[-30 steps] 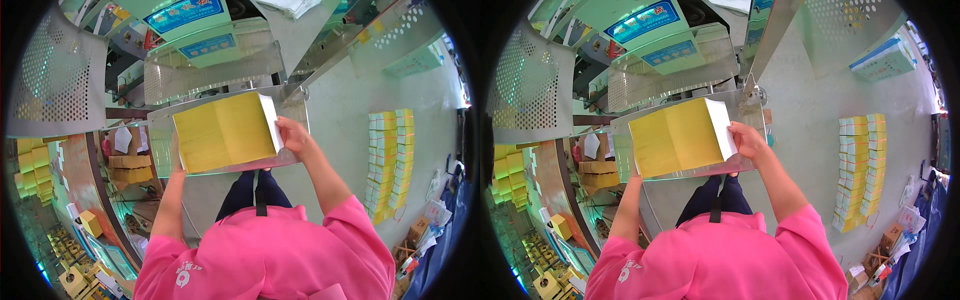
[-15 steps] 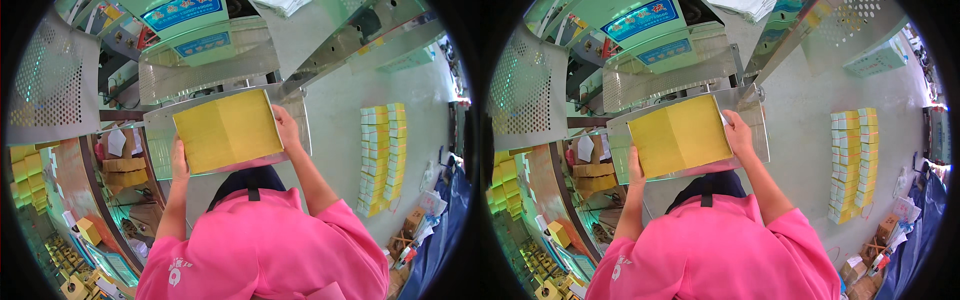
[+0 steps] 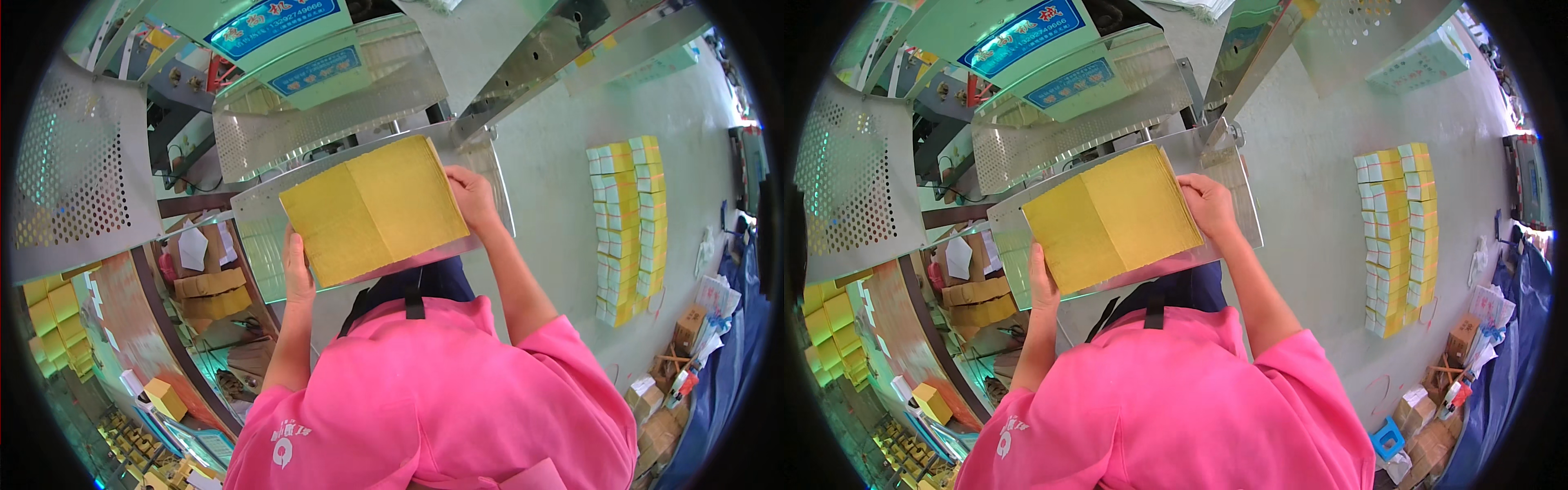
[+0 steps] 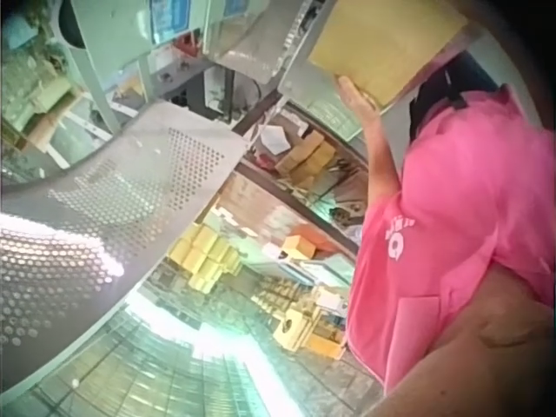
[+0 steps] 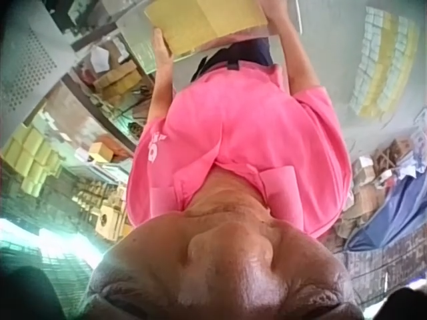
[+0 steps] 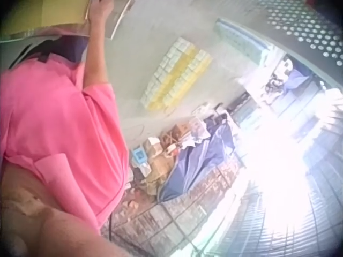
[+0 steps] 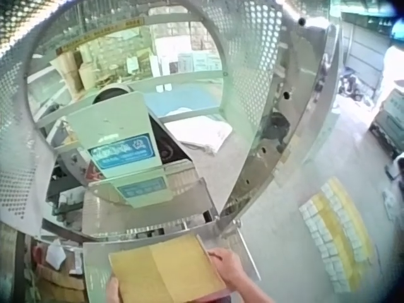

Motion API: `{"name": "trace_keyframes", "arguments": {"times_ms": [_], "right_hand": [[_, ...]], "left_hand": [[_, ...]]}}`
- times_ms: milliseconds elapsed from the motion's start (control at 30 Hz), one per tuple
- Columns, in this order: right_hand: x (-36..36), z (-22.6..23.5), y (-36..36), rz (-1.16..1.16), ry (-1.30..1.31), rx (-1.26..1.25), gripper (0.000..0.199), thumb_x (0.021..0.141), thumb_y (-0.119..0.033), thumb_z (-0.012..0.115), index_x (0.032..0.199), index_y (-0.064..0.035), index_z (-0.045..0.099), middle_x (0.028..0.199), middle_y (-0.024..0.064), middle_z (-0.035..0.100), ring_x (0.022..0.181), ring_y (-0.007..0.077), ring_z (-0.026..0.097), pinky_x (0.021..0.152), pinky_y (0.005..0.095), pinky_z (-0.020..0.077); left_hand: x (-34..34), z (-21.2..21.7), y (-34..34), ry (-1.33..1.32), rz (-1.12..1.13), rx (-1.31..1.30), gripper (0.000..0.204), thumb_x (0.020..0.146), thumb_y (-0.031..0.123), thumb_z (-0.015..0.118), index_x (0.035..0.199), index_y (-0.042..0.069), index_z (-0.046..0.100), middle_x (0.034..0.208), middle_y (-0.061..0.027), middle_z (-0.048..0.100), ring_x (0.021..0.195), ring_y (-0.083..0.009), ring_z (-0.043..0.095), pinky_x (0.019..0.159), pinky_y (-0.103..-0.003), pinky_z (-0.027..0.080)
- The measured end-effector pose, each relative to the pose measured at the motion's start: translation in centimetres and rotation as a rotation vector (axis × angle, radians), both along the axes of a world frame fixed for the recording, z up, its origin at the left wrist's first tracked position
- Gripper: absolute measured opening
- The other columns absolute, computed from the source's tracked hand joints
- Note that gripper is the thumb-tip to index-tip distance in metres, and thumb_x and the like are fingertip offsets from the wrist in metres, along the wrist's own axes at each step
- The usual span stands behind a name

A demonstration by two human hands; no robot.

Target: Bundling stacks of yellow paper sheets using a rubber banding machine.

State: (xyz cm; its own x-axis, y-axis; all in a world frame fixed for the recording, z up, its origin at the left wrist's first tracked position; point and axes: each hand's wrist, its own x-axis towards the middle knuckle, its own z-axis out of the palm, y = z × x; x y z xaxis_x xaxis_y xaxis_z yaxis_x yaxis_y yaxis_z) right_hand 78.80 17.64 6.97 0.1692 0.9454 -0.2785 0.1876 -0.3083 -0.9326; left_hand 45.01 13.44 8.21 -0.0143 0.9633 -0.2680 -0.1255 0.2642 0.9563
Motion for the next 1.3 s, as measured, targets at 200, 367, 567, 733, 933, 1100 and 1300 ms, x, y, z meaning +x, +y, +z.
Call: {"name": "trace_keyframes", "arguments": {"times_ms": [200,367,567,733,933,1100,1300], "right_hand": [[-0.3,1.9,-0.5,-0.058,0.276,-0.065,0.025,0.098,-0.018,0.054,0.107,0.0001,0.069,0.095,0.0001,0.068,0.086,0.0081,0.059,0.076,0.0240,0.0482],[-0.5,3.3,-0.6,-0.036,0.382,-0.045,0.031,0.099,-0.024,0.053,0.112,0.0017,0.066,0.101,0.0023,0.067,0.094,0.0088,0.057,0.083,0.0237,0.0452],[-1.6,3.4,-0.5,-0.058,0.316,0.007,0.033,0.099,-0.025,0.053,0.113,0.0024,0.065,0.104,0.0038,0.067,0.099,0.0107,0.058,0.088,0.0250,0.0439],[-1.9,2.9,0.1,-0.026,0.318,0.044,0.031,0.099,-0.022,0.052,0.113,0.0023,0.065,0.105,0.0048,0.067,0.098,0.0113,0.058,0.089,0.0256,0.0442],[-1.7,3.5,-0.3,-0.055,0.322,0.030,0.032,0.099,-0.020,0.049,0.116,0.0029,0.063,0.108,0.0054,0.065,0.099,0.0122,0.058,0.088,0.0259,0.0450],[-1.3,3.2,-0.4,-0.118,0.529,-0.061,0.033,0.100,-0.020,0.047,0.119,0.0022,0.062,0.108,0.0055,0.065,0.098,0.0116,0.058,0.087,0.0263,0.0459],[-2.1,3.2,-0.6,-0.150,0.502,-0.069,0.030,0.099,-0.018,0.050,0.118,0.0018,0.063,0.104,0.0030,0.065,0.093,0.0091,0.059,0.081,0.0233,0.0473]], "left_hand": [[-1.4,-1.0,-0.6,0.212,-0.018,0.031,0.054,0.101,0.040,0.039,0.135,-0.002,0.046,0.133,-0.0117,0.051,0.124,-0.0210,0.046,0.105,-0.034,0.033],[0.5,0.3,-0.1,0.089,0.048,0.054,0.055,0.101,0.041,0.041,0.134,-0.002,0.046,0.129,-0.0121,0.054,0.121,-0.0213,0.048,0.103,-0.033,0.034],[0.3,0.1,-0.1,-0.022,0.057,0.008,0.055,0.101,0.039,0.042,0.136,-0.003,0.044,0.130,-0.0114,0.054,0.122,-0.0205,0.048,0.104,-0.032,0.034],[0.8,1.4,-0.2,0.189,0.062,0.055,0.057,0.100,0.038,0.044,0.138,-0.003,0.043,0.134,-0.0126,0.052,0.125,-0.0210,0.046,0.106,-0.033,0.033],[1.4,2.0,0.3,0.079,0.019,0.061,0.058,0.099,0.038,0.047,0.140,-0.002,0.042,0.137,-0.0127,0.050,0.128,-0.0211,0.044,0.108,-0.033,0.031],[1.8,1.1,0.1,-0.022,0.060,0.059,0.056,0.100,0.039,0.046,0.139,-0.002,0.044,0.134,-0.0108,0.051,0.126,-0.0199,0.045,0.107,-0.033,0.032],[1.3,-1.0,0.0,-0.093,0.146,-0.032,0.051,0.102,0.039,0.039,0.133,0.000,0.049,0.127,-0.0086,0.054,0.118,-0.0176,0.049,0.102,-0.033,0.037]]}}
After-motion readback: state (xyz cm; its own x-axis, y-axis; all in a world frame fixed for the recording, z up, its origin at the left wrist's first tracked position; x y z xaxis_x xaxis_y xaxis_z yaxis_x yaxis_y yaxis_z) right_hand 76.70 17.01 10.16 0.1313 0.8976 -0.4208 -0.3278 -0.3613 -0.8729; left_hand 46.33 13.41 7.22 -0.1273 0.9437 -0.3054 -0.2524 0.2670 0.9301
